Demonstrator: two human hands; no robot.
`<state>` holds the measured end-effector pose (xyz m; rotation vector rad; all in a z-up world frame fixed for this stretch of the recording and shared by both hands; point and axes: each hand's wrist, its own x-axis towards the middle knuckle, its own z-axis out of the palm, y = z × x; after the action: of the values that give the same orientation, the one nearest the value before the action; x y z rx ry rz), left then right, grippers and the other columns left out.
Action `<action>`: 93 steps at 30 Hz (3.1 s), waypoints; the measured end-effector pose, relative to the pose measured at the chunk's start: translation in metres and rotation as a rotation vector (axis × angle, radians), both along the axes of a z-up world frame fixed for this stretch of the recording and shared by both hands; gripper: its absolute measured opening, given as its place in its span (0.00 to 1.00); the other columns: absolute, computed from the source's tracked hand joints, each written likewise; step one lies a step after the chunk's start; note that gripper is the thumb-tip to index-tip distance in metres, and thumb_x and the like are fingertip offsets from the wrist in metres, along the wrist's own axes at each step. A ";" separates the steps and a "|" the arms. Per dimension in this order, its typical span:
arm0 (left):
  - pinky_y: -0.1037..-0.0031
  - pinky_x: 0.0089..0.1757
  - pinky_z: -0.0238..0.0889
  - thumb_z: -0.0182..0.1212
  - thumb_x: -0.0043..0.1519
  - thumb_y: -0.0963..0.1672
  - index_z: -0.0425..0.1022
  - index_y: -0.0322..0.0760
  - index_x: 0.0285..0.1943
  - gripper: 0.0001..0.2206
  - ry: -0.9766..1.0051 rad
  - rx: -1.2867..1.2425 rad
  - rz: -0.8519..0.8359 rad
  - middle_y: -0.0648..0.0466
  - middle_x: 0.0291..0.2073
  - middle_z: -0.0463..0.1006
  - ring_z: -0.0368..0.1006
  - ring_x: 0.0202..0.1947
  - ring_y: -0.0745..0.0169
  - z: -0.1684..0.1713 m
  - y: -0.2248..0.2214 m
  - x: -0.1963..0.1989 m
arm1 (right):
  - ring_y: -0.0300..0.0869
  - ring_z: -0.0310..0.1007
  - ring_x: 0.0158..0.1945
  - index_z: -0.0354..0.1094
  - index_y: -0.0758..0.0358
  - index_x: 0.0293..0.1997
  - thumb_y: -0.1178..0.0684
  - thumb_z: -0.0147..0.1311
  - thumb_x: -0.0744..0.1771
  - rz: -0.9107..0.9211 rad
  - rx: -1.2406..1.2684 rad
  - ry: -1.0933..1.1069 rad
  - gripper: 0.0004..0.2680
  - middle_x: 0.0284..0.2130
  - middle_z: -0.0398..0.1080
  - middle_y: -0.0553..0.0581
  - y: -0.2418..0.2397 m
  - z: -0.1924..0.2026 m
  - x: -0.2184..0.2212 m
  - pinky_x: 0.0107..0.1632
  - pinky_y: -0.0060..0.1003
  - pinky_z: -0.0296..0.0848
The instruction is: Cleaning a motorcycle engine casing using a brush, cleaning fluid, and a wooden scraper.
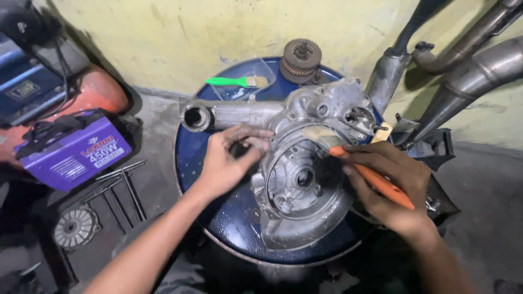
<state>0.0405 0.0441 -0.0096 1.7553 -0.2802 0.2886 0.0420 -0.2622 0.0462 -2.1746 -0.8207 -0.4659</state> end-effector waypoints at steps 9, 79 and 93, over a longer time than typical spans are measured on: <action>0.75 0.44 0.75 0.71 0.53 0.34 0.84 0.28 0.54 0.18 -0.195 0.266 0.122 0.51 0.42 0.86 0.83 0.38 0.61 0.016 -0.009 -0.017 | 0.39 0.65 0.21 0.80 0.69 0.44 0.66 0.68 0.63 -0.166 -0.078 0.104 0.08 0.26 0.75 0.55 -0.016 0.006 -0.002 0.28 0.33 0.62; 0.54 0.68 0.67 0.70 0.55 0.36 0.84 0.32 0.57 0.18 -0.327 0.420 0.036 0.34 0.73 0.66 0.68 0.73 0.34 0.007 -0.028 -0.040 | 0.36 0.79 0.26 0.84 0.60 0.35 0.62 0.69 0.61 0.085 -0.086 0.471 0.05 0.30 0.86 0.50 -0.080 -0.034 -0.027 0.33 0.31 0.74; 0.56 0.67 0.68 0.72 0.56 0.36 0.84 0.32 0.57 0.18 -0.333 0.420 0.073 0.37 0.72 0.67 0.70 0.70 0.36 0.005 -0.032 -0.038 | 0.41 0.78 0.31 0.71 0.76 0.54 0.64 0.70 0.71 -0.354 0.280 0.368 0.10 0.36 0.77 0.62 -0.168 -0.090 0.056 0.35 0.30 0.76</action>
<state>0.0020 0.0123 -0.0047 2.1311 -0.5483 0.6126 0.0982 -0.4298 -0.0437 -2.0554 -0.1584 -0.3139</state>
